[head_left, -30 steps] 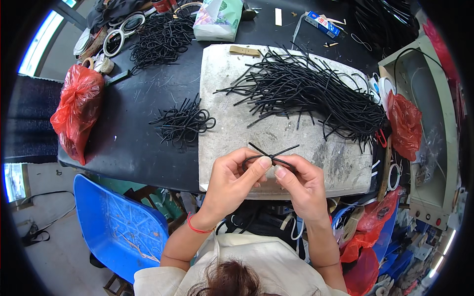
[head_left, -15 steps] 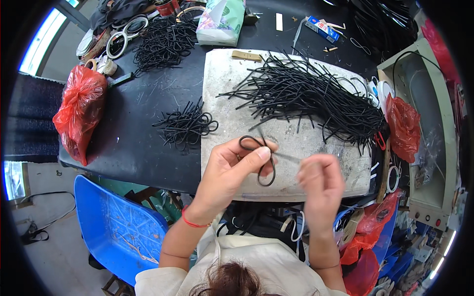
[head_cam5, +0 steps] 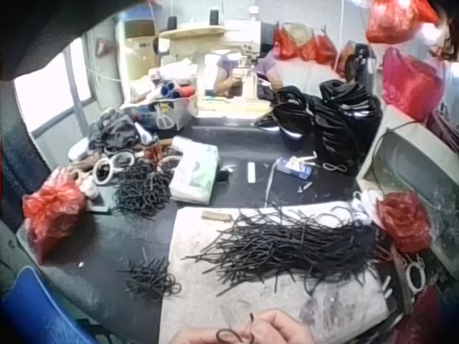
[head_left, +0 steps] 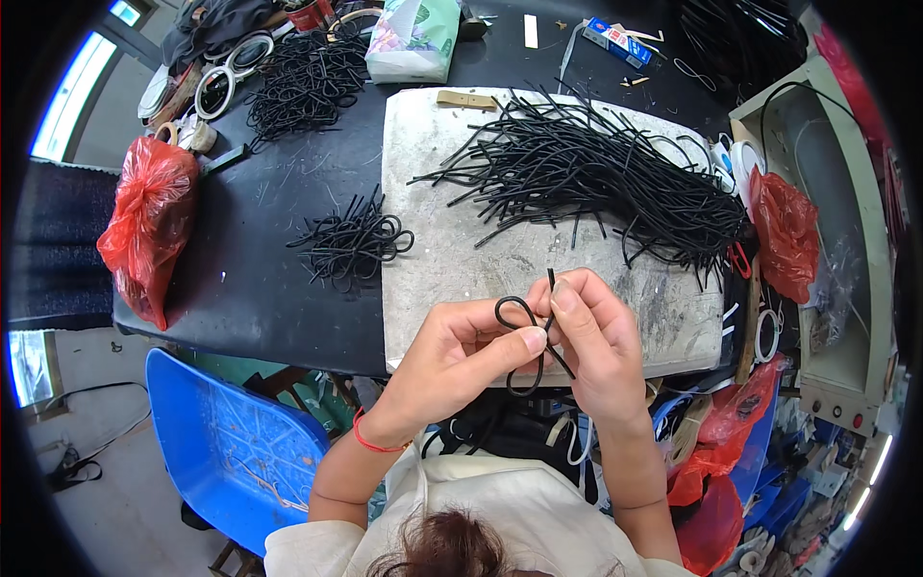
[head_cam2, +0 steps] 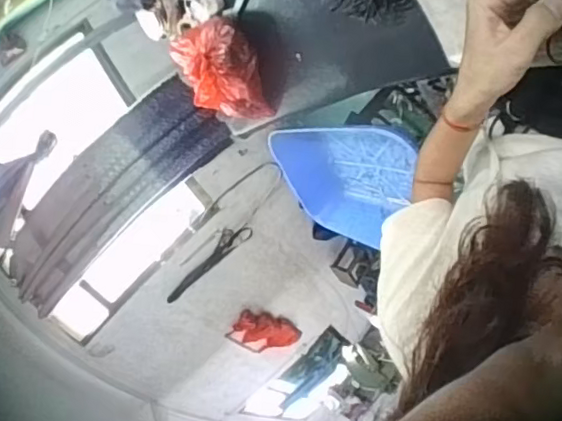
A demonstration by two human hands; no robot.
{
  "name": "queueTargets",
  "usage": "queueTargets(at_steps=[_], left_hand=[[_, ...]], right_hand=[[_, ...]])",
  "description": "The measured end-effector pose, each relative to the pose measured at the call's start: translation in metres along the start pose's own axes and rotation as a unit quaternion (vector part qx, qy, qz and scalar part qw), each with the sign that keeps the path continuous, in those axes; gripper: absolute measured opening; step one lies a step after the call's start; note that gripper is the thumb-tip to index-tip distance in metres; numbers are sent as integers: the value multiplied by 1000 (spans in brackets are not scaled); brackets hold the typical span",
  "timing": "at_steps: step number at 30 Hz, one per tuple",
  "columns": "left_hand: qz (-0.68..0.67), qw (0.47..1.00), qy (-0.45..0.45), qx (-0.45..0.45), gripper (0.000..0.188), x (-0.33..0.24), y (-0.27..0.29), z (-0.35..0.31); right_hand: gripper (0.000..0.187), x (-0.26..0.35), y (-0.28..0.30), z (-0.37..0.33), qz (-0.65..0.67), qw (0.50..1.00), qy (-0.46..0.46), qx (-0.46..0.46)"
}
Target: The person sits at a cluttered workbench and repeatedly ties black cords into loops by hand. They pick up individual cords from a large pile, form a loop, and secure it with a knot before placing the finished item on the table.
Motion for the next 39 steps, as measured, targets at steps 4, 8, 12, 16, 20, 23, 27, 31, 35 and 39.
queueTargets(at_steps=[4,8,12,16,20,23,27,31,35,39], left_hand=[[-18,999,-36,-24,14,14,5,-1],[-132,975,-94,-153,21,20,5,1],[-136,973,-83,-166,23,25,1,3],[-14,989,-83,-125,18,26,-2,-3],[-49,995,39,-79,17,25,6,-4],[216,975,-6,-54,15,22,6,-5],[487,864,-126,11,17,16,2,-2],[82,992,-14,-96,23,21,17,-2],[34,997,36,-54,29,20,20,-3],[-48,995,65,-65,34,15,21,-4]], right_hand=[[20,2,-3,5,-47,997,19,-56],[21,-4,1,5,-158,961,138,-180],[16,-13,9,-7,-130,983,38,-120],[12,-13,11,1,-124,985,65,-101],[6,-6,8,-3,-346,905,201,-142],[5,-13,6,2,-502,785,324,-162],[10,-16,20,9,-324,929,111,-137],[38,-20,30,6,-106,991,11,-84],[49,-23,29,3,-112,991,1,-79],[49,-21,25,0,-143,986,8,-90]])
Point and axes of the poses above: each hand's wrist, its own z-axis towards the middle knuckle, its own y-axis out of the back of the hand, x = y × z, the point moved 2 cm from there along z, towards the middle knuckle, and after that the axes turned 11 degrees about -y, right-handed, at the moved point
